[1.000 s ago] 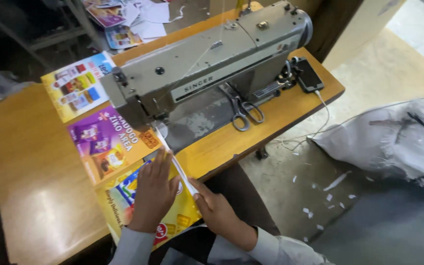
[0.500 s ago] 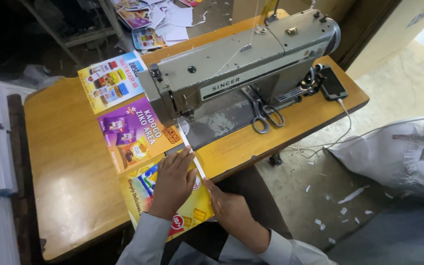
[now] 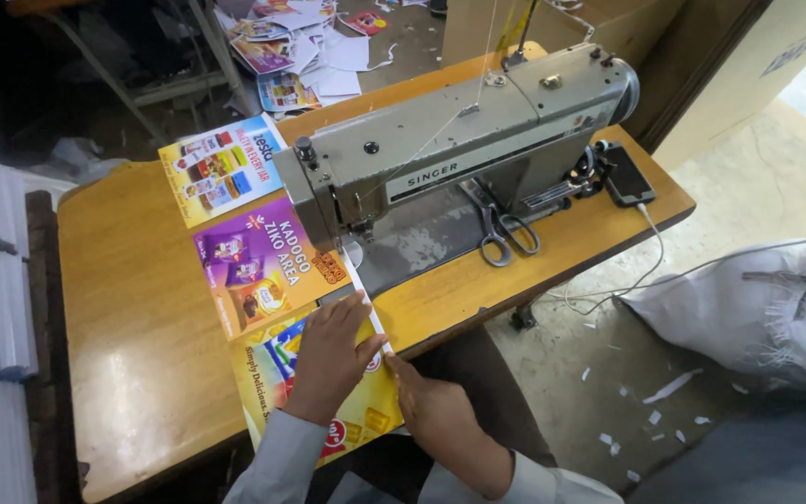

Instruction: The person uses a sewing machine to stitch a white ribbon onto the edge of various printed paper sheets. They repeatedly pick up sheets from a stack, align them with the ribbon under the needle, and sew them. The person also briefly handles a smartphone during the process.

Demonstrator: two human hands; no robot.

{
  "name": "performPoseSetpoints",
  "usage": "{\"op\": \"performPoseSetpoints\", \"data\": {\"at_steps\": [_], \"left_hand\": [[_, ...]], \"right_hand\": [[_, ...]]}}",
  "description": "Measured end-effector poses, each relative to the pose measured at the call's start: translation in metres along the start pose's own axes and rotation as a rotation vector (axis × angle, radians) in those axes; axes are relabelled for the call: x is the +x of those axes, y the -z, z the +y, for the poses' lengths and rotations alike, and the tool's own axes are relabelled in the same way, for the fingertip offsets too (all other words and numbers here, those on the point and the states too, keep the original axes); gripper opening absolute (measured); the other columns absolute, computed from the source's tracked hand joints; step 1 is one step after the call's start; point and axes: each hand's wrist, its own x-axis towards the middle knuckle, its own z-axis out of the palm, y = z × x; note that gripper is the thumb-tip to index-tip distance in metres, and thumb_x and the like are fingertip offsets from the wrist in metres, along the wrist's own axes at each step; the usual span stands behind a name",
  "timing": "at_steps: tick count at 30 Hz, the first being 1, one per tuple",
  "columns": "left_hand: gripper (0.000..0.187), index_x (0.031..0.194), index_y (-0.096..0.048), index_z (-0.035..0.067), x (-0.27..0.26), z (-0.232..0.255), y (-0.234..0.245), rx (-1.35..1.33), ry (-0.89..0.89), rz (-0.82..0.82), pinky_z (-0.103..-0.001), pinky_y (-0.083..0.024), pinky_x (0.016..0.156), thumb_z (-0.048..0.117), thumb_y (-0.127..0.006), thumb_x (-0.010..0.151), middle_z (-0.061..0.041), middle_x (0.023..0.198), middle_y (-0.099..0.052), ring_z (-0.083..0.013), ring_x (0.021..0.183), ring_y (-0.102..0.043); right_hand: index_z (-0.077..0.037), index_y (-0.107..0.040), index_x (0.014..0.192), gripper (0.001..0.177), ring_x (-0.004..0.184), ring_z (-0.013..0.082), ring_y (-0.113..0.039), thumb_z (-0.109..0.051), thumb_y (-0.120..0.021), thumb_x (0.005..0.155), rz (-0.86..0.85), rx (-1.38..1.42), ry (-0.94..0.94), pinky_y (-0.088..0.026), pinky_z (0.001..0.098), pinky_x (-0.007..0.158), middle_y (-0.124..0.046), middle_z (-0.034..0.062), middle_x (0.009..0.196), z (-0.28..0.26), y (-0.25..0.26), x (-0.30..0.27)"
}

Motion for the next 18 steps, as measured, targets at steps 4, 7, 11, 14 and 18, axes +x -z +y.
{"op": "performPoseSetpoints", "data": {"at_steps": [4,7,11,14,18], "left_hand": [[0.045,0.124,-0.071,0.005,0.001,-0.002,0.001,0.011,-0.208,0.163,-0.055,-0.047,0.102,0.039,-0.073,0.095,-0.018,0.137,-0.07,-0.0392,0.116,-0.065],[0.048,0.122,-0.074,0.017,0.0,-0.01,-0.016,0.127,-0.177,0.218,-0.05,-0.051,0.102,0.057,-0.071,0.095,-0.008,0.129,-0.073,-0.0326,0.121,-0.069],[0.051,0.12,-0.076,0.012,-0.007,-0.012,-0.023,0.024,-0.131,0.238,-0.053,-0.05,0.105,0.057,-0.07,0.097,-0.015,0.13,-0.072,-0.039,0.121,-0.067],[0.048,0.123,-0.074,0.015,-0.009,-0.008,-0.022,0.057,-0.122,0.248,-0.053,-0.048,0.109,0.057,-0.066,0.1,-0.01,0.135,-0.07,-0.035,0.127,-0.065],[0.041,0.123,-0.074,0.014,-0.016,0.011,-0.023,0.118,-0.079,0.219,-0.057,-0.044,0.116,0.048,-0.069,0.1,-0.01,0.136,-0.068,-0.037,0.132,-0.062]], "right_hand": [[-0.007,-0.039,0.162,0.064,0.065,0.0331,-0.076,-0.024,-0.061,0.105,0.002,-0.151,0.178,-0.057,0.0495,0.049,-0.076,0.0207,0.12,0.005,-0.004,0.001],[-0.018,-0.065,0.143,0.045,0.048,0.0103,-0.067,-0.021,-0.053,0.1,0.125,-0.505,0.165,-0.049,0.0272,0.045,-0.068,-0.0106,0.069,-0.026,0.018,0.006],[-0.016,-0.061,0.15,0.059,0.053,0.017,-0.07,-0.019,-0.062,0.092,0.118,-0.446,0.24,-0.057,0.0329,0.053,-0.074,-0.0015,0.087,-0.016,0.015,0.002],[-0.018,-0.057,0.158,0.056,0.058,0.0182,-0.071,-0.022,-0.047,0.103,0.119,-0.341,0.21,-0.056,0.0319,0.055,-0.074,-0.0019,0.097,-0.012,0.013,0.005],[-0.023,-0.067,0.148,0.044,0.056,0.0233,-0.072,-0.026,-0.052,0.107,0.106,-0.253,0.105,-0.057,0.0368,0.054,-0.072,-0.0013,0.072,-0.023,0.023,0.004]]}}
